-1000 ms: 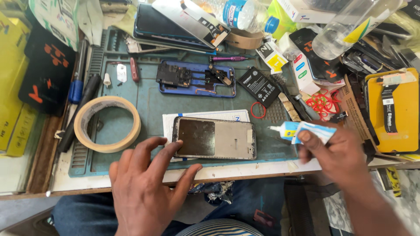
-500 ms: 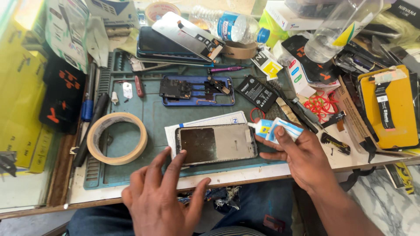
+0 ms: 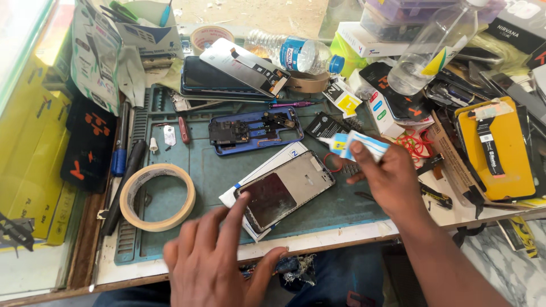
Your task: The person applies adhesive from a tube along the edges of a disassembled smartphone screen. They then place the screen onto the phone's chassis, press it down, and inspect the alignment.
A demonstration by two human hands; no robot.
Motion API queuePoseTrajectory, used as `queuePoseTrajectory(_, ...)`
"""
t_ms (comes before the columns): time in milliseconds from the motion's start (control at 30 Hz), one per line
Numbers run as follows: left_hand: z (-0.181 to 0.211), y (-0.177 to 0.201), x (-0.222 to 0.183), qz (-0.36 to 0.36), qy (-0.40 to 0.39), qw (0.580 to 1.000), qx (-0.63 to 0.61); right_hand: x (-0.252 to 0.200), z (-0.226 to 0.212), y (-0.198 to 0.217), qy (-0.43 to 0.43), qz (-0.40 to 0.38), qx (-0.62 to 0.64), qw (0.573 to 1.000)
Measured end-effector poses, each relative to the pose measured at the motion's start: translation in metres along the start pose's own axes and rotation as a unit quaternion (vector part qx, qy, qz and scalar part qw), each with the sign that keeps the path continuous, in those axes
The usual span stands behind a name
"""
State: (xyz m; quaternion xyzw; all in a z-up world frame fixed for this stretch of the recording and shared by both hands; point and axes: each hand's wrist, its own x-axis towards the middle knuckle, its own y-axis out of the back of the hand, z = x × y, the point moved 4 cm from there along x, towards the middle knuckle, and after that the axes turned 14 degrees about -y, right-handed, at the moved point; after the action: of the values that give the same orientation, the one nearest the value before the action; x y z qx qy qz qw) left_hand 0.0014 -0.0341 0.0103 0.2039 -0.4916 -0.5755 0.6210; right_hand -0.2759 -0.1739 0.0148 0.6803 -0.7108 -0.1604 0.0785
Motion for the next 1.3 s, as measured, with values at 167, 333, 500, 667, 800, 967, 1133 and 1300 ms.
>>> queuePoseTrajectory(167, 0.021, -0.001, 0.034, 0.028, -0.178, 0.983, -0.02, -0.032, 0.008, 0.0, 0.087, 0.109, -0.076, 0.987)
queuePoseTrajectory(333, 0.042, -0.023, 0.051, -0.027, -0.233, 0.972, 0.001, -0.048, -0.006, -0.013, 0.144, 0.153, -0.186, 0.96)
queuePoseTrajectory(500, 0.045, -0.031, 0.055, -0.081, -0.219, 0.971, 0.039, -0.048, -0.018, -0.022, 0.2, 0.158, -0.245, 0.935)
queuePoseTrajectory(667, 0.046, -0.034, 0.053, -0.066, -0.239, 0.966, 0.072, -0.047, -0.017, -0.026, 0.186, 0.159, -0.259, 0.934)
queuePoseTrajectory(800, 0.045, -0.033, 0.054, -0.068, -0.246, 0.963, 0.082, -0.047, -0.017, -0.026, 0.188, 0.151, -0.257, 0.936)
queuePoseTrajectory(967, 0.045, -0.032, 0.055, -0.089, -0.243, 0.963, 0.072, -0.047, -0.018, -0.03, 0.192, 0.146, -0.261, 0.935)
queuePoseTrajectory(1133, 0.045, -0.031, 0.055, -0.086, -0.249, 0.959, 0.102, -0.054, -0.026, -0.034, 0.227, 0.166, -0.323, 0.904)
queuePoseTrajectory(1300, 0.047, -0.031, 0.054, -0.09, -0.245, 0.958, 0.118, -0.059, -0.033, -0.04, 0.247, 0.182, -0.383, 0.871)
